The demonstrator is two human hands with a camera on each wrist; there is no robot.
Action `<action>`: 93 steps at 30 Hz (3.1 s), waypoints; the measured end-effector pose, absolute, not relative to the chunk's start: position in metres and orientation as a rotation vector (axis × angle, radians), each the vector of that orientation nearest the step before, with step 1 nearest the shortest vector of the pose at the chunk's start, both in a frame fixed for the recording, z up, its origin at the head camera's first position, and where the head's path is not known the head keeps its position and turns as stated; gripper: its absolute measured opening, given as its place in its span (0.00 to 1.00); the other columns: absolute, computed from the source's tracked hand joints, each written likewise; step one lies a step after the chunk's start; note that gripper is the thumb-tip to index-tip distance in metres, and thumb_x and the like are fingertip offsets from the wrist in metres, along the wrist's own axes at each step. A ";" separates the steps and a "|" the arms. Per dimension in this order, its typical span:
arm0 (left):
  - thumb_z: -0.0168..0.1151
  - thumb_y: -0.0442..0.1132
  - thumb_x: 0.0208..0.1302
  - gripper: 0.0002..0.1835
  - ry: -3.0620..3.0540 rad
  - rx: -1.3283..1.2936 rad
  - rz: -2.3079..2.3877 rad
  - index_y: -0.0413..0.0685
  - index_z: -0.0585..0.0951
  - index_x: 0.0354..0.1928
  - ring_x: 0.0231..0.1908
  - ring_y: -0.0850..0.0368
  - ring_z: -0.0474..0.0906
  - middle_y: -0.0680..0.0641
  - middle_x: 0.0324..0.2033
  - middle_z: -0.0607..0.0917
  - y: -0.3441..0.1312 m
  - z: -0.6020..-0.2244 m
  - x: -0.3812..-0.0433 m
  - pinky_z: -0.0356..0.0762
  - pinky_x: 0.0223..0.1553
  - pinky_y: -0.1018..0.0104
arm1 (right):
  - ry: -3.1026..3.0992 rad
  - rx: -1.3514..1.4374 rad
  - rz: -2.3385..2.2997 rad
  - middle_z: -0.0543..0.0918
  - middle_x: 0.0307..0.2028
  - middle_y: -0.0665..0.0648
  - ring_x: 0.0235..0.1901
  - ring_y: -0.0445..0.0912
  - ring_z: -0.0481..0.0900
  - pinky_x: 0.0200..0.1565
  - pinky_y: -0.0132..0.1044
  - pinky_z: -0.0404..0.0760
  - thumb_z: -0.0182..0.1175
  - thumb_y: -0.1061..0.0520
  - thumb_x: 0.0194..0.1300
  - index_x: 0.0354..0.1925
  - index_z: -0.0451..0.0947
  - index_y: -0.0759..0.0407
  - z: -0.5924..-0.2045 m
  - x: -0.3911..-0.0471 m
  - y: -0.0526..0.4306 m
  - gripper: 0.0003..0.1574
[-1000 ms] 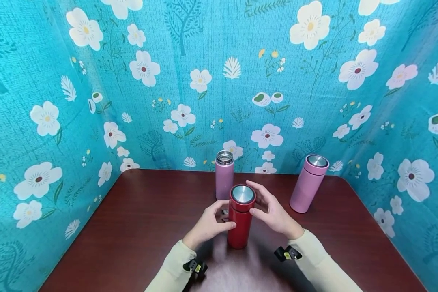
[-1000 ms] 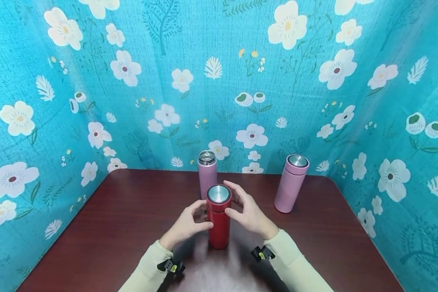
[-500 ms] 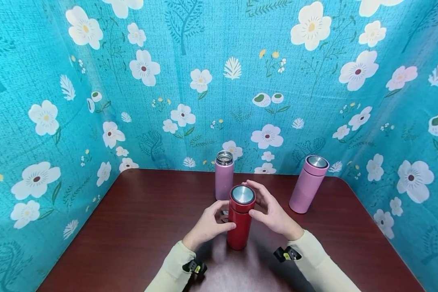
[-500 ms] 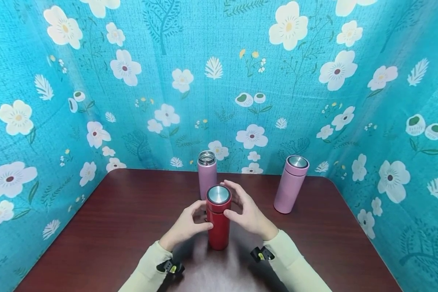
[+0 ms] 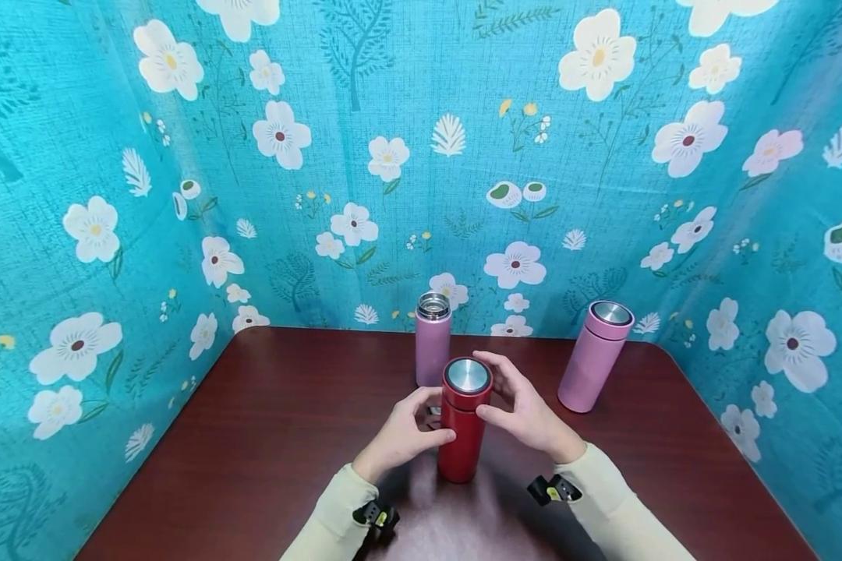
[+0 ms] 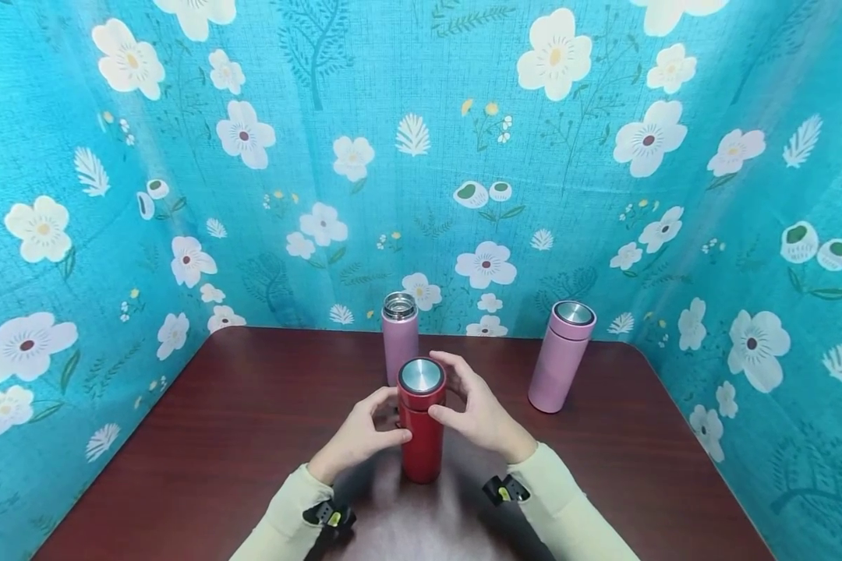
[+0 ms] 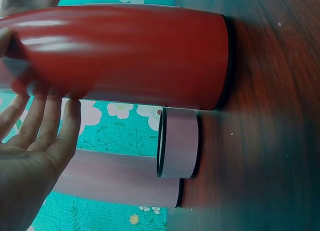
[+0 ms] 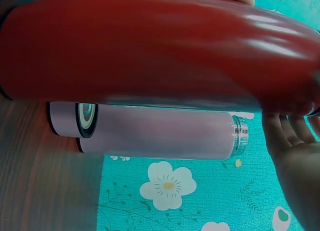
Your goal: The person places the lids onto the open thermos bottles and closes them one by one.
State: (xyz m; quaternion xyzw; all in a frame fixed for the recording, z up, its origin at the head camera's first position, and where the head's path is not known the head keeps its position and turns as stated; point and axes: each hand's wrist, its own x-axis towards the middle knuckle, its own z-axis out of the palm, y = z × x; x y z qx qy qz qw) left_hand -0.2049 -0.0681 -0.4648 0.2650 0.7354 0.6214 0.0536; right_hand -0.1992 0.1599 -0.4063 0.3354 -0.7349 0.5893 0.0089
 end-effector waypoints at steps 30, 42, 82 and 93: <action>0.71 0.41 0.54 0.31 2.247 0.797 1.864 0.56 0.71 0.61 0.50 0.53 0.75 0.52 0.52 0.77 -0.071 -0.464 -0.205 0.78 0.47 0.52 | -2.278 1.054 1.871 0.69 0.59 0.58 0.59 0.50 0.69 0.55 0.46 0.74 0.65 0.62 0.56 0.67 0.54 0.57 -0.409 -0.201 0.161 0.45; 0.71 0.40 0.54 0.31 2.226 0.809 1.876 0.55 0.71 0.61 0.50 0.52 0.75 0.50 0.53 0.77 -0.068 -0.464 -0.208 0.78 0.47 0.53 | -2.307 1.111 1.809 0.68 0.62 0.57 0.61 0.48 0.68 0.55 0.45 0.73 0.60 0.60 0.60 0.70 0.53 0.53 -0.407 -0.204 0.164 0.43; 0.69 0.37 0.55 0.30 2.224 0.867 1.901 0.51 0.71 0.61 0.50 0.52 0.76 0.47 0.52 0.78 -0.067 -0.468 -0.208 0.79 0.46 0.57 | -2.230 1.053 1.852 0.70 0.58 0.59 0.58 0.49 0.70 0.57 0.37 0.71 0.66 0.63 0.56 0.66 0.55 0.58 -0.413 -0.206 0.163 0.44; 0.70 0.37 0.55 0.31 2.210 0.794 1.888 0.55 0.71 0.61 0.50 0.54 0.75 0.51 0.52 0.78 -0.067 -0.467 -0.208 0.78 0.47 0.59 | -2.237 1.145 1.838 0.70 0.59 0.59 0.59 0.49 0.70 0.57 0.39 0.72 0.61 0.65 0.59 0.69 0.54 0.59 -0.413 -0.207 0.165 0.43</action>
